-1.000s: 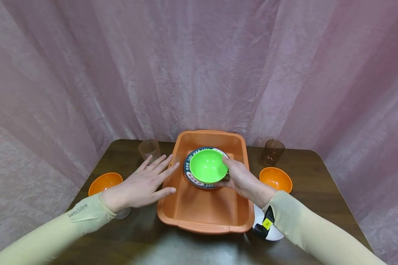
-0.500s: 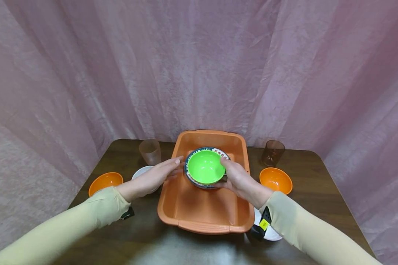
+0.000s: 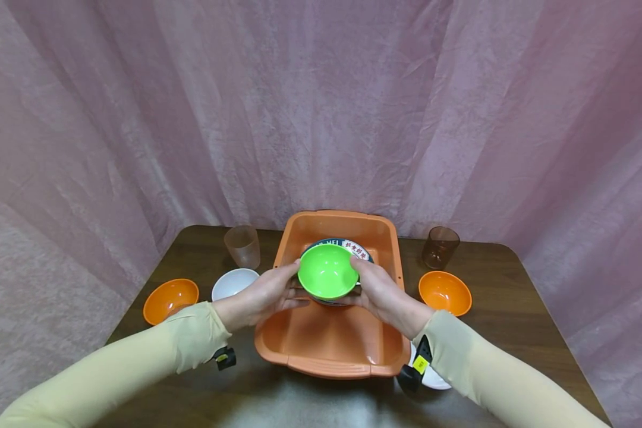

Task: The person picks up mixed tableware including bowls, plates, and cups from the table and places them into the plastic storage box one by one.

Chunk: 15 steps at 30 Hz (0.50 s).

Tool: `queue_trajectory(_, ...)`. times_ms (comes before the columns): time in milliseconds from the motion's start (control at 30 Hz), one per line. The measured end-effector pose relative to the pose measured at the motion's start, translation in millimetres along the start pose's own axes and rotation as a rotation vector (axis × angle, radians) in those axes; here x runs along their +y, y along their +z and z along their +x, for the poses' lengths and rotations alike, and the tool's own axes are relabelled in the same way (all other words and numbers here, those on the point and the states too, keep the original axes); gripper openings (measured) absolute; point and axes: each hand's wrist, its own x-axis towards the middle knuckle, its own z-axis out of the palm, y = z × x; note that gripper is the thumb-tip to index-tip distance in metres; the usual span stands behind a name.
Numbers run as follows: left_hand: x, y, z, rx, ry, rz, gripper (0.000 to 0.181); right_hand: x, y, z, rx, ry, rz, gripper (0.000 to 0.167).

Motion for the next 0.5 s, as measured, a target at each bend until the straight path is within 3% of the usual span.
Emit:
queue_trajectory(300,-2.6,0.0,3.2,-0.008,-0.014,-0.046,0.064,2.0,0.3,-0.8,-0.018,-0.006,0.013,0.058)
queue_trajectory(500,-2.4,-0.1,5.2,-0.039,-0.021,-0.125,0.060,2.7,1.3,-0.9,-0.024,-0.007,0.012,0.060)
